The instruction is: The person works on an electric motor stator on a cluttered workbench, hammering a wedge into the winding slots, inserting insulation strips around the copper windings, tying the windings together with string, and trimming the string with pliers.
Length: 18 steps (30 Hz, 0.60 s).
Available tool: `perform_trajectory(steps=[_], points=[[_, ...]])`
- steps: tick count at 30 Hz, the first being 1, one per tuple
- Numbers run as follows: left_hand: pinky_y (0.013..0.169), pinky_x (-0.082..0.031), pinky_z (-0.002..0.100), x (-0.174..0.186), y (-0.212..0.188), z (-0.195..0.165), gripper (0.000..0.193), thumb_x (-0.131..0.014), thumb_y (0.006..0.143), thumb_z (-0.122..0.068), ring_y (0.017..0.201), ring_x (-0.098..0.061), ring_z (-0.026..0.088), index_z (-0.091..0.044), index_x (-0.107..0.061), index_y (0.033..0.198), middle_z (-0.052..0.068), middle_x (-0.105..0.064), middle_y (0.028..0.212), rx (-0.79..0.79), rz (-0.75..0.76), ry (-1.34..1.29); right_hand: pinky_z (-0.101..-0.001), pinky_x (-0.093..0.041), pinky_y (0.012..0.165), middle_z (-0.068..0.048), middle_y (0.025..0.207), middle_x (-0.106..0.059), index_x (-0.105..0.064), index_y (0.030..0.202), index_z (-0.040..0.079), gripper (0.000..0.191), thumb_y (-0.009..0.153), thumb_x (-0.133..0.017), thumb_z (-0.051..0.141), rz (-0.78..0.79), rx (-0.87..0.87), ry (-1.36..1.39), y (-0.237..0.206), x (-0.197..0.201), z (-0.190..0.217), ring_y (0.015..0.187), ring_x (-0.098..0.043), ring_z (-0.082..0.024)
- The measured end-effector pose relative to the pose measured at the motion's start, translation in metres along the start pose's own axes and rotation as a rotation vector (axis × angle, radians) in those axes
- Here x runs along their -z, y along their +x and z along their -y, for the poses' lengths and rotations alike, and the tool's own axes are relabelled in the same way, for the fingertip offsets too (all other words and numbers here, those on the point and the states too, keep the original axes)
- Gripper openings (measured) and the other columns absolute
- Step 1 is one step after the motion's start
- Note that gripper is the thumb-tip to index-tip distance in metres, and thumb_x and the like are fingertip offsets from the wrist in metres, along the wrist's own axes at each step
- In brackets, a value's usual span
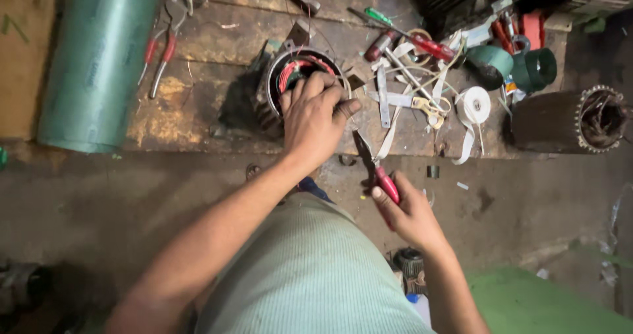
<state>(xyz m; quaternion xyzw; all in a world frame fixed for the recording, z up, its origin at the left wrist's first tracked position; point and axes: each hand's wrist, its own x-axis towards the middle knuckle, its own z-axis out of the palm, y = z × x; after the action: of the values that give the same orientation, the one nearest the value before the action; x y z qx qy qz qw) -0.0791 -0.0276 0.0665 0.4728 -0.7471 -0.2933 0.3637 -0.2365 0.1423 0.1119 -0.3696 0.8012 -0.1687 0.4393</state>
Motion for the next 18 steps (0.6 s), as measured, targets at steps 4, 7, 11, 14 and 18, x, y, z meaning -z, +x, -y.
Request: perform_trajectory(steps=[4,7,11,14,18], points=[[0.09,-0.037,0.048,0.001,-0.001,0.0,0.032,-0.073,0.091,-0.043,0.109,-0.056,0.028,-0.011,-0.075,0.093,0.004,-0.064,0.113,-0.002,0.014,0.03,-0.0465,-0.05,0.066,-0.023,0.08,-0.065,-0.056,0.102,0.001,0.033,0.097,-0.07,0.031,-0.277,0.25,-0.328,-0.009,-0.015,0.003,0.073,-0.063,-0.044],[0.09,-0.037,0.047,0.0,0.0,-0.003,0.032,-0.073,0.089,-0.043,0.107,-0.056,0.028,-0.011,-0.075,0.093,0.004,-0.064,0.113,-0.017,-0.027,0.021,-0.0486,-0.051,0.069,-0.024,0.09,-0.065,-0.058,0.11,0.002,0.03,0.096,-0.069,0.025,-0.354,0.405,-0.312,-0.006,-0.019,0.014,0.082,-0.063,-0.048],[0.09,-0.037,0.046,-0.002,0.002,-0.007,0.03,-0.073,0.09,-0.042,0.108,-0.057,0.027,-0.012,-0.076,0.094,0.003,-0.064,0.111,0.009,-0.005,0.044,-0.051,-0.051,0.071,-0.023,0.105,-0.064,-0.056,0.114,0.001,0.029,0.095,-0.069,0.02,-0.379,0.538,-0.348,-0.003,-0.013,0.027,0.09,-0.063,-0.049],[0.09,-0.037,0.046,-0.005,0.004,-0.01,0.033,-0.073,0.091,-0.044,0.108,-0.056,0.028,-0.011,-0.075,0.094,0.003,-0.064,0.112,0.029,-0.004,0.06,-0.0523,-0.051,0.068,-0.02,0.11,-0.063,-0.055,0.112,0.001,0.029,0.094,-0.07,0.019,-0.351,0.526,-0.394,0.001,-0.007,0.026,0.091,-0.063,-0.048],[0.092,-0.037,0.046,-0.009,0.006,-0.013,0.033,-0.074,0.09,-0.044,0.108,-0.056,0.027,-0.011,-0.075,0.093,0.003,-0.064,0.112,0.035,-0.032,0.066,-0.0509,-0.051,0.065,-0.023,0.105,-0.061,-0.052,0.109,0.0,0.028,0.095,-0.07,0.018,-0.304,0.559,-0.365,0.019,-0.003,0.003,0.086,-0.063,-0.047]])
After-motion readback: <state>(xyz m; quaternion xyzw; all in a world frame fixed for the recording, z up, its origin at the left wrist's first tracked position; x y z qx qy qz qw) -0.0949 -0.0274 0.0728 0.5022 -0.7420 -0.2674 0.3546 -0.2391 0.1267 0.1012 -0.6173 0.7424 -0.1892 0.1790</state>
